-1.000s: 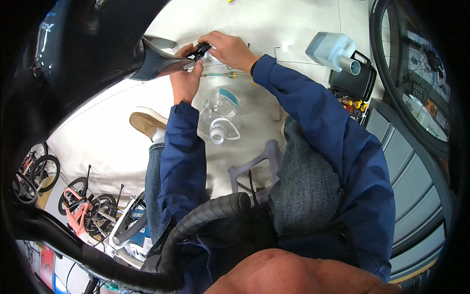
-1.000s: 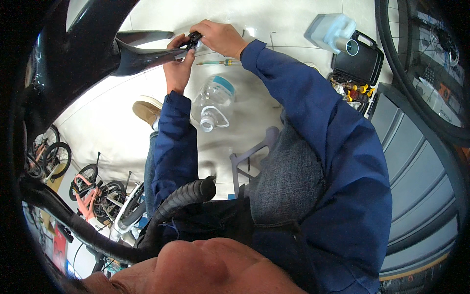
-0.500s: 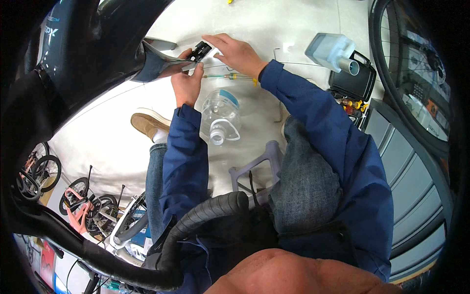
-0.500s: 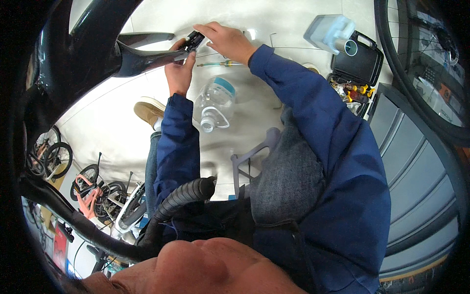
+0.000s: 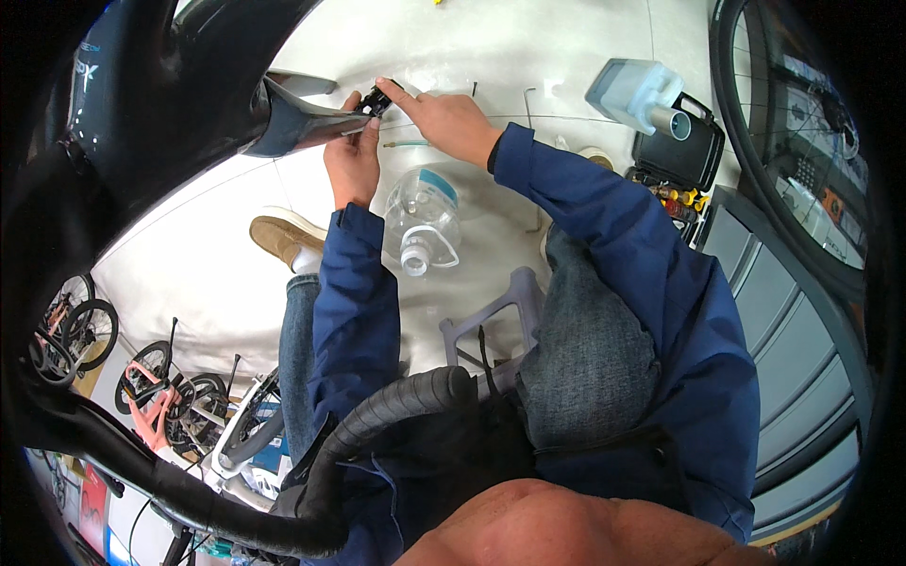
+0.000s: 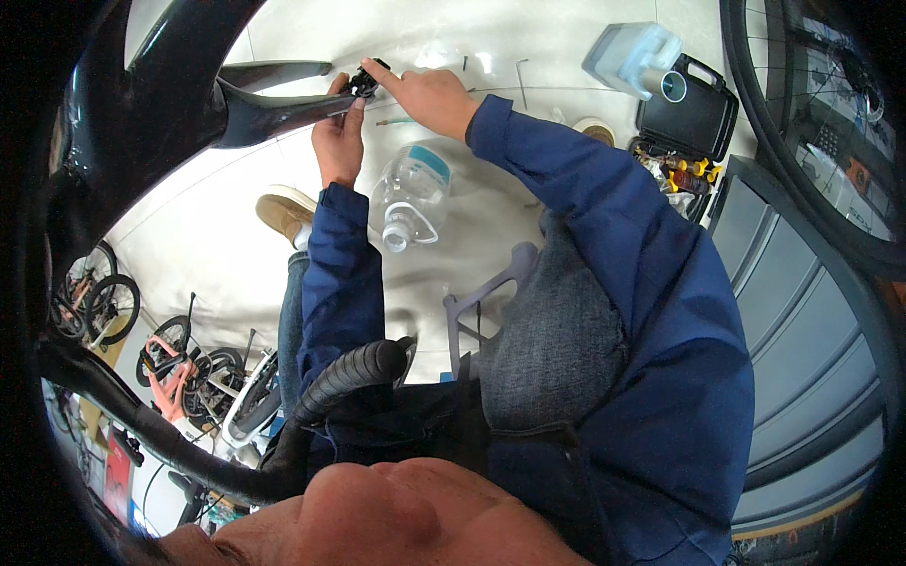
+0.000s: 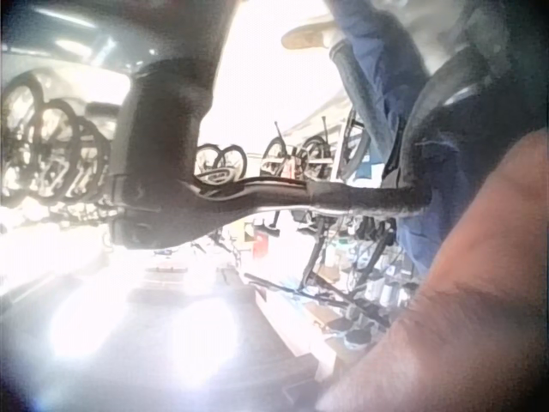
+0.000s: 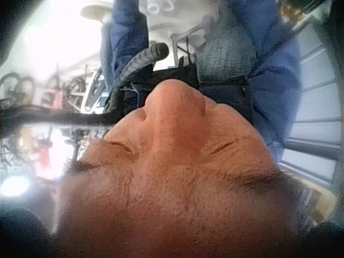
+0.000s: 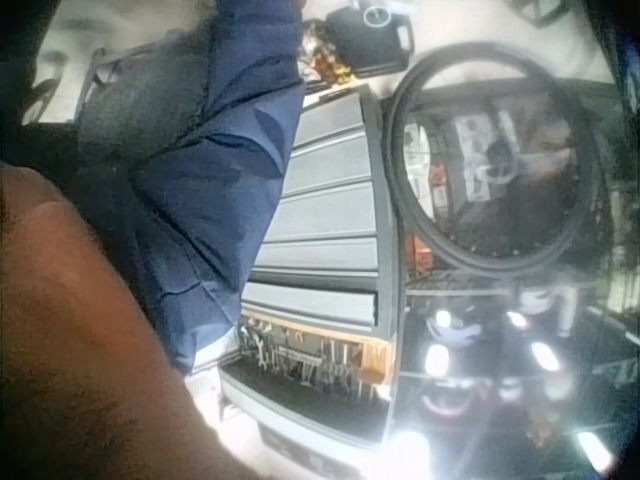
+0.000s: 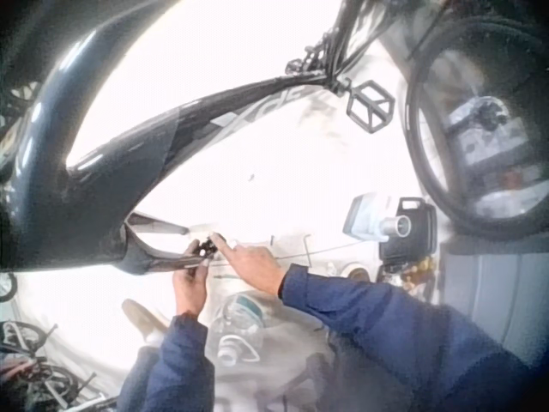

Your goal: The person cleans and assembles a small black bicycle component, then uses a screwdriver to tighten it onto the handlebar area. They later lift and position a bicycle wheel near the frame, then use a hex key to adjust the rear derailleur.

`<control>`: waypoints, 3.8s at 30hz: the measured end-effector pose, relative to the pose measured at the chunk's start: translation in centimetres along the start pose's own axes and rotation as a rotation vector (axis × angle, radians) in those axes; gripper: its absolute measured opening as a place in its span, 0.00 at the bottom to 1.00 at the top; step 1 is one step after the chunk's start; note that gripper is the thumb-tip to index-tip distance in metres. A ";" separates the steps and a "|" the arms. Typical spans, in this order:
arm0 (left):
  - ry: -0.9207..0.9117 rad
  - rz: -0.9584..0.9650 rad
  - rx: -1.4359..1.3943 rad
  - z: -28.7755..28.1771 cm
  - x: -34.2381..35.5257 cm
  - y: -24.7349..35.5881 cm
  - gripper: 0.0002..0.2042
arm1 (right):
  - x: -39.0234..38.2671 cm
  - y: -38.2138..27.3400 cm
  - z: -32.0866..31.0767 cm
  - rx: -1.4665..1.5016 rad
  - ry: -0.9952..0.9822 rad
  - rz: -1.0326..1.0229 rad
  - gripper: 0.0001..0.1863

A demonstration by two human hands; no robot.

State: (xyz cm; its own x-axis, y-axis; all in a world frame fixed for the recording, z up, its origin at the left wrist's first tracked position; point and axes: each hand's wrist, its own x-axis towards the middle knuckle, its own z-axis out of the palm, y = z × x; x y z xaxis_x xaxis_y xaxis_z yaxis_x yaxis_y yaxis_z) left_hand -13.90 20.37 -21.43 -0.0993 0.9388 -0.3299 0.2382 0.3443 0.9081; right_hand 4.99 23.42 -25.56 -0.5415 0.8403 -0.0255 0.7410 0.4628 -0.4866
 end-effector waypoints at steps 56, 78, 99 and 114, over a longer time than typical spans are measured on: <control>-0.469 -0.038 -0.238 -3.3 -35.7 24.4 0.17 | -22.7 -7.5 -42.2 0.412 0.066 0.026 0.16; -0.555 -0.044 0.203 -2.9 -29.1 26.7 0.18 | -12.0 10.5 -3.8 -0.021 -0.016 0.469 0.16; -0.387 -0.287 0.207 1.2 -27.5 23.2 0.13 | -3.5 11.0 -1.2 0.132 0.082 0.047 0.08; -0.188 -0.404 -0.213 9.2 -22.5 12.7 0.09 | -12.4 11.0 -5.8 0.843 0.147 0.483 0.10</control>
State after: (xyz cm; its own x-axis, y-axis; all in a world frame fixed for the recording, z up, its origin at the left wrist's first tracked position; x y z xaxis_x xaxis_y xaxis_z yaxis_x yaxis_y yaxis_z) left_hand 0.24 3.67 -4.88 0.0380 0.7229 -0.6899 0.0124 0.6900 0.7237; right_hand 22.11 19.75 -25.53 -0.1576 0.9395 -0.3042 0.3122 -0.2449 -0.9179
